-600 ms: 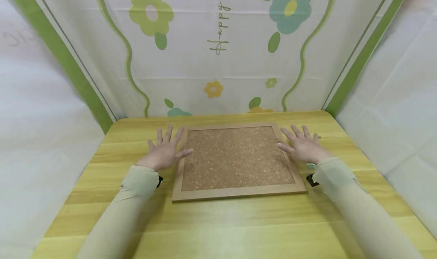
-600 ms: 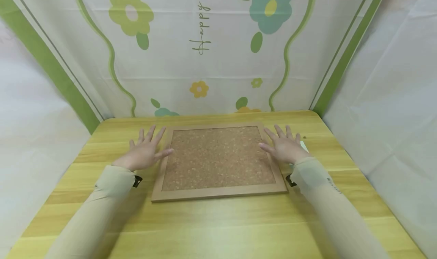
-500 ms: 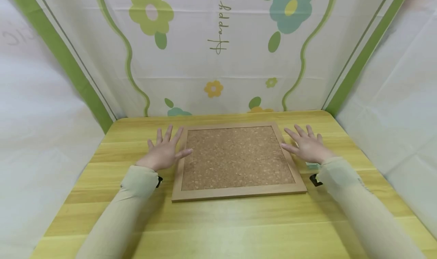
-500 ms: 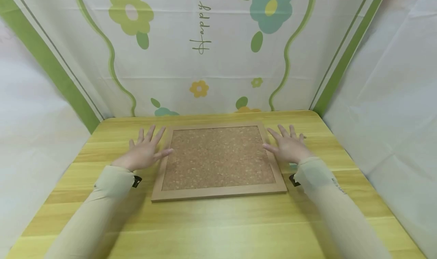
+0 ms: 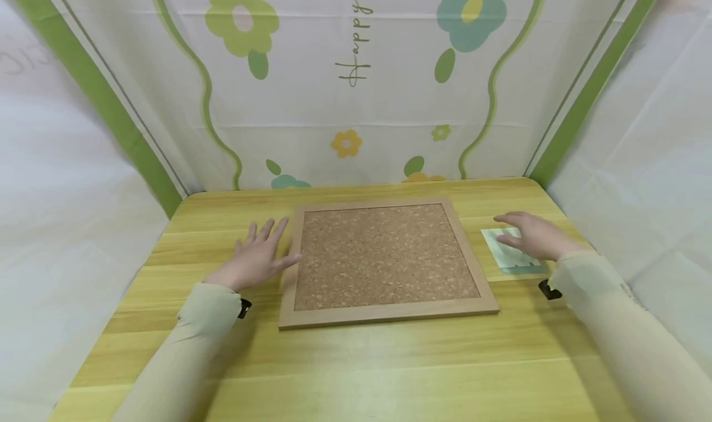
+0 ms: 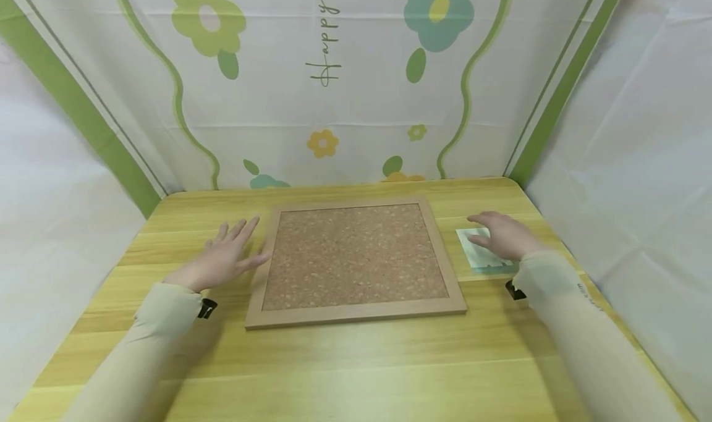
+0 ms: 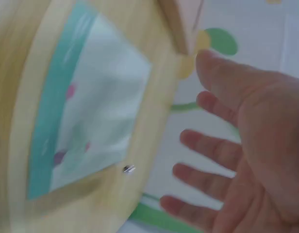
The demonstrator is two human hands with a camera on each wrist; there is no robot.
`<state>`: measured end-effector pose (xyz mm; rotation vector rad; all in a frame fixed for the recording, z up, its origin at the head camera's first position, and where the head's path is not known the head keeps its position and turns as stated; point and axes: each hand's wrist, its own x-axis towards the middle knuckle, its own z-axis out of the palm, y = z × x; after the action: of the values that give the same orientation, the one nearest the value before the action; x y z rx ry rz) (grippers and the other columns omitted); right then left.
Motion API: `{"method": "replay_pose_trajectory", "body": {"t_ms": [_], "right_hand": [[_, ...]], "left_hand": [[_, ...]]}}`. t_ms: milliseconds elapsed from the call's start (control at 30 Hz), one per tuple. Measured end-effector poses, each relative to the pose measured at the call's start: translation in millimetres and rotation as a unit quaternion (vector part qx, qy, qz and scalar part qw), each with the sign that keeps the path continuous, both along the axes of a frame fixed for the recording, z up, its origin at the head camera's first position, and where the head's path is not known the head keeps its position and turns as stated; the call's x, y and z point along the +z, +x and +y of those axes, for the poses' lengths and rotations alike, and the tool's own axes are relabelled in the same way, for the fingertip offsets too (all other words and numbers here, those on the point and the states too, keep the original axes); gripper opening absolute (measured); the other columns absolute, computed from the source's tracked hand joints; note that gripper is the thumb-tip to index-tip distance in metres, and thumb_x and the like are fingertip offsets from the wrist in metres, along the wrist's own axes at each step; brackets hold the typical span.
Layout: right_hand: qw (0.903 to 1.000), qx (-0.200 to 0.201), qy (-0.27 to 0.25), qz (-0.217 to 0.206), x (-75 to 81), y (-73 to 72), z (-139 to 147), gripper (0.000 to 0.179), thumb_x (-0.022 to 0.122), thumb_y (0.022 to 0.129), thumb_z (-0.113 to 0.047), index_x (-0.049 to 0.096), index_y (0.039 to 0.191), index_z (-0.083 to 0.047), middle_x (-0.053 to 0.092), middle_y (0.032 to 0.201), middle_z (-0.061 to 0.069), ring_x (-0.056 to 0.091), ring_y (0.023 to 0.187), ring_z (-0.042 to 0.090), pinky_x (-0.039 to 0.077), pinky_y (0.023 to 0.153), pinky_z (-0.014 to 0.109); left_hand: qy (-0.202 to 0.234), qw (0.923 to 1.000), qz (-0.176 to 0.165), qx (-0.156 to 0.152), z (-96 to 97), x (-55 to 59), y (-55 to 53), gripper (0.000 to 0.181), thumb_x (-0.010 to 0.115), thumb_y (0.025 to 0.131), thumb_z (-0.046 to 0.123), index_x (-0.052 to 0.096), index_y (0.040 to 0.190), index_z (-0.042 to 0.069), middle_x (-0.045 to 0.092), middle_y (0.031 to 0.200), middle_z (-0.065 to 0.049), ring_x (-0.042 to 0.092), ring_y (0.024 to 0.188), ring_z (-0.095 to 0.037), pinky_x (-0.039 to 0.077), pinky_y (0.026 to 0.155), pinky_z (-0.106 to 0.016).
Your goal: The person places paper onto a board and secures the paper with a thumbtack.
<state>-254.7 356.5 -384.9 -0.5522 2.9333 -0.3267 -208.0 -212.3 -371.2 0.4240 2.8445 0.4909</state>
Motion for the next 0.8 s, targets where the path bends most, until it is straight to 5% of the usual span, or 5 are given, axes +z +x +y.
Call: {"method": "replay_pose_trajectory", "body": {"t_ms": [200,333,633,800], "right_hand": [[0.9999,0.002,-0.001,-0.014,-10.1,-15.4,15.4,0.049,0.065,0.097,-0.016,0.052,0.139,0.005,0.052,0.134,0.033,0.055,0.113,0.052,0.042,0.094,0.066],[0.9996,0.005,-0.009,-0.026,-14.1,-24.7,16.9,0.050,0.067,0.095,-0.013,0.052,0.140,0.003,0.052,0.136,0.031,0.054,0.115,0.051,0.042,0.094,0.066],[0.9956,-0.022,-0.050,-0.076,-22.5,-39.9,17.4,0.057,0.073,0.091,-0.020,0.053,0.139,0.002,0.054,0.131,0.031,0.047,0.121,0.053,0.035,0.099,0.069],[0.9908,-0.058,-0.062,-0.105,-25.1,-45.1,23.0,0.057,0.077,0.087,-0.023,0.056,0.134,0.000,0.056,0.124,0.028,0.051,0.115,0.047,0.042,0.093,0.065]], "left_hand": [[-0.005,0.9990,-0.043,-0.014,-4.9,-3.0,4.2,0.080,0.050,0.102,0.046,0.017,0.157,-0.001,0.038,0.148,-0.032,0.037,0.134,-0.051,0.030,0.107,-0.064],[0.013,0.9979,-0.063,-0.001,-8.9,-9.8,1.6,0.066,0.047,0.106,0.032,0.023,0.154,-0.007,0.057,0.132,-0.027,0.063,0.103,-0.034,0.047,0.093,-0.052],[0.121,0.9836,-0.120,0.058,-16.0,-26.2,-8.3,0.055,0.042,0.108,0.027,0.030,0.154,0.000,0.065,0.096,-0.012,0.057,0.070,-0.022,0.049,0.063,-0.037],[0.140,0.9830,-0.097,0.068,-4.7,-29.1,-13.6,0.059,0.049,0.106,0.031,0.032,0.153,0.000,0.063,0.119,-0.016,0.064,0.089,-0.022,0.053,0.076,-0.041]]}}
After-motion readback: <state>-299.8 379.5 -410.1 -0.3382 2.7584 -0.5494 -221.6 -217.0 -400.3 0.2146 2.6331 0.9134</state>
